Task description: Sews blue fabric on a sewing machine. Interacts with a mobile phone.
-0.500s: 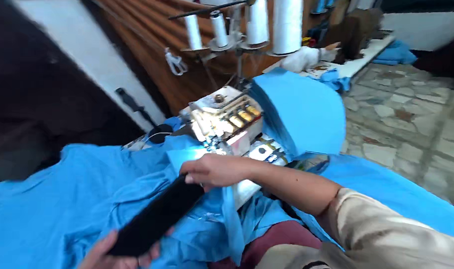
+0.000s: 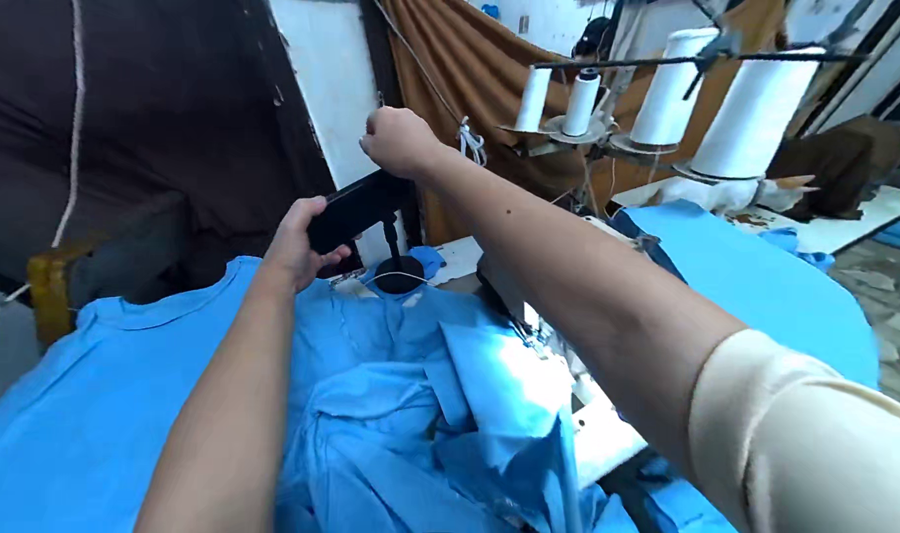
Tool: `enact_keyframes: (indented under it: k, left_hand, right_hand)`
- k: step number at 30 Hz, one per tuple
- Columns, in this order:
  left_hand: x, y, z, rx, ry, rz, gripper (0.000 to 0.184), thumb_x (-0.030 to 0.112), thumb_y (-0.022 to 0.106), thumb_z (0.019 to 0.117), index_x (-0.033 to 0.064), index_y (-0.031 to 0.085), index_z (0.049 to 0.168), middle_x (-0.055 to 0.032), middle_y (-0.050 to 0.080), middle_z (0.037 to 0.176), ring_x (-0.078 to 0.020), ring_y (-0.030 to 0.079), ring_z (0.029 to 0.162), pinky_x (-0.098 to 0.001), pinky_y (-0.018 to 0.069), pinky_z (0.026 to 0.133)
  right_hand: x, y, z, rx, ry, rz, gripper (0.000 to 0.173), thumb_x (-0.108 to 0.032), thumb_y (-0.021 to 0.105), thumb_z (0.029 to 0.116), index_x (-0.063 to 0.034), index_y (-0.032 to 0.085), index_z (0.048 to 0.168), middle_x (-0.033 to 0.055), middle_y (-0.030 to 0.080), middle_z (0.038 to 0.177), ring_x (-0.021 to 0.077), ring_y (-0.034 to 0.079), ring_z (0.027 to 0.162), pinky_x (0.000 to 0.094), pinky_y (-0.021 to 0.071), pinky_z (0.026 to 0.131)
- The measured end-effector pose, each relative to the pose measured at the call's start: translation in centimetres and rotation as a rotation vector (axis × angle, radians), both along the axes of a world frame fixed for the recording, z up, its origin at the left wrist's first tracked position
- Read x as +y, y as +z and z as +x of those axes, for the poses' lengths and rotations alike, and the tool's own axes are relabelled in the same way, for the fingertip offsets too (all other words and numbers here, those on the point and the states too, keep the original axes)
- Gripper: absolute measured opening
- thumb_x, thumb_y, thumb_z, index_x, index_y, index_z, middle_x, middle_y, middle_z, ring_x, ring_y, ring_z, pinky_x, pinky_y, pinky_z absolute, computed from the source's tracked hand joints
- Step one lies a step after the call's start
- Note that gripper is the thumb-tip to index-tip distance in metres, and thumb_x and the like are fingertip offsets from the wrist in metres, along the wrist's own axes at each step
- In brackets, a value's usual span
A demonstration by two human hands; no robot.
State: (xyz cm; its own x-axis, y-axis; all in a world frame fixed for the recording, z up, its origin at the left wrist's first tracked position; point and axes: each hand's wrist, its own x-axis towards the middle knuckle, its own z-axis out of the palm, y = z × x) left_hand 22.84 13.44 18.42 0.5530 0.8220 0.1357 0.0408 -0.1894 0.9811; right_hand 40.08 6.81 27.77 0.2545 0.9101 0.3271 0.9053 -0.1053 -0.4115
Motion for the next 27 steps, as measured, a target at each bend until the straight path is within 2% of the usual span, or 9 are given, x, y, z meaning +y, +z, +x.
enact_keyframes:
  k: [3, 6, 9, 12, 13, 16, 19, 24, 27]
  left_hand:
    - [3.2, -0.3, 2.1, 0.007, -0.019, -0.052, 0.043, 0.042, 0.026, 0.1084, 0.0161, 0.057, 0.123, -0.0045, 0.068, 0.095, -0.0138, 0.064, 0.071, -0.0272, 0.0528, 0.061]
    - [5.5, -1.3, 3.4, 0.027, -0.028, -0.109, 0.041, 0.043, 0.029, 0.1081, 0.0166, 0.056, 0.124, -0.0062, 0.066, 0.098, -0.0144, 0.063, 0.069, -0.0271, 0.052, 0.057]
    - [6.9, -2.0, 3.9, 0.034, -0.038, -0.14, 0.041, 0.046, 0.032, 0.107, 0.0174, 0.054, 0.127, -0.0069, 0.062, 0.105, -0.0168, 0.063, 0.077, -0.0318, 0.0537, 0.064]
    - [7.4, -1.8, 4.5, 0.046, -0.037, -0.146, 0.039, 0.047, 0.032, 0.1063, 0.0187, 0.056, 0.119, -0.0051, 0.064, 0.098, -0.0164, 0.064, 0.072, -0.0316, 0.0546, 0.059]
    - [7.4, -1.6, 4.5, 0.055, -0.042, -0.151, 0.039, 0.046, 0.031, 0.1062, 0.0189, 0.056, 0.118, -0.0051, 0.064, 0.098, -0.0165, 0.064, 0.072, -0.0316, 0.0545, 0.058]
    - [7.3, -1.0, 4.4, 0.098, -0.029, -0.177, 0.042, 0.049, 0.029, 0.1068, 0.0186, 0.055, 0.12, -0.0063, 0.064, 0.098, -0.0173, 0.064, 0.07, -0.0316, 0.0542, 0.057]
    - [7.8, -0.9, 4.6, 0.142, -0.022, -0.187, 0.043, 0.052, 0.03, 0.1061, 0.0196, 0.055, 0.122, -0.0072, 0.063, 0.1, -0.0187, 0.063, 0.072, -0.0332, 0.0534, 0.058]
    - [8.3, -1.4, 5.2, 0.172, 0.005, -0.222, 0.044, 0.055, 0.035, 0.1045, 0.0203, 0.058, 0.119, -0.0068, 0.065, 0.098, -0.0179, 0.063, 0.069, -0.0322, 0.0523, 0.056]
    - [8.3, -1.5, 5.3, 0.184, 0.011, -0.229, 0.045, 0.056, 0.034, 0.105, 0.0209, 0.058, 0.119, -0.0067, 0.067, 0.096, -0.0171, 0.064, 0.066, -0.0304, 0.0519, 0.053]
  right_hand:
    - [3.4, -0.6, 1.5, -0.045, -0.027, -0.105, 0.04, -0.031, 0.047, 0.1074, -0.0001, 0.065, 0.124, 0.0233, 0.063, 0.127, 0.038, 0.059, 0.123, 0.0613, 0.0452, 0.099]
    - [6.1, -1.4, 2.1, -0.085, -0.029, -0.226, 0.049, -0.042, 0.047, 0.1076, -0.0016, 0.065, 0.129, 0.0236, 0.062, 0.131, 0.038, 0.057, 0.127, 0.0622, 0.0427, 0.102]
    - [8.1, -2.0, 1.9, -0.122, -0.032, -0.335, 0.042, -0.036, 0.054, 0.1048, 0.0003, 0.067, 0.123, 0.0231, 0.062, 0.129, 0.037, 0.057, 0.125, 0.0614, 0.0429, 0.101]
    - [9.2, -2.2, 2.0, -0.127, -0.051, -0.353, 0.034, -0.029, 0.06, 0.1014, 0.002, 0.069, 0.114, 0.0217, 0.065, 0.122, 0.0346, 0.061, 0.117, 0.0593, 0.0463, 0.095]
    - [9.3, -2.3, 1.9, -0.135, -0.05, -0.376, 0.032, -0.027, 0.058, 0.1024, 0.0025, 0.069, 0.109, 0.0207, 0.065, 0.119, 0.033, 0.061, 0.115, 0.0578, 0.0463, 0.093]
    - [9.1, -1.8, 1.2, -0.175, -0.01, -0.449, 0.031, -0.019, 0.048, 0.1064, 0.0043, 0.067, 0.108, 0.0195, 0.063, 0.12, 0.0295, 0.059, 0.113, 0.053, 0.0445, 0.093]
    - [9.2, -2.3, 1.8, -0.133, -0.014, -0.395, 0.029, -0.021, 0.05, 0.1048, 0.0024, 0.066, 0.102, 0.0177, 0.063, 0.112, 0.0276, 0.06, 0.104, 0.052, 0.0457, 0.086]
    - [9.5, -3.3, 2.5, -0.054, -0.062, -0.34, 0.028, -0.025, 0.054, 0.1023, -0.0002, 0.066, 0.097, 0.0154, 0.063, 0.108, 0.0267, 0.06, 0.101, 0.0515, 0.0458, 0.083]
    - [9.7, -3.7, 2.9, -0.034, -0.07, -0.31, 0.029, -0.026, 0.053, 0.1025, -0.0007, 0.067, 0.101, 0.0159, 0.064, 0.11, 0.0276, 0.061, 0.103, 0.0525, 0.0467, 0.084]
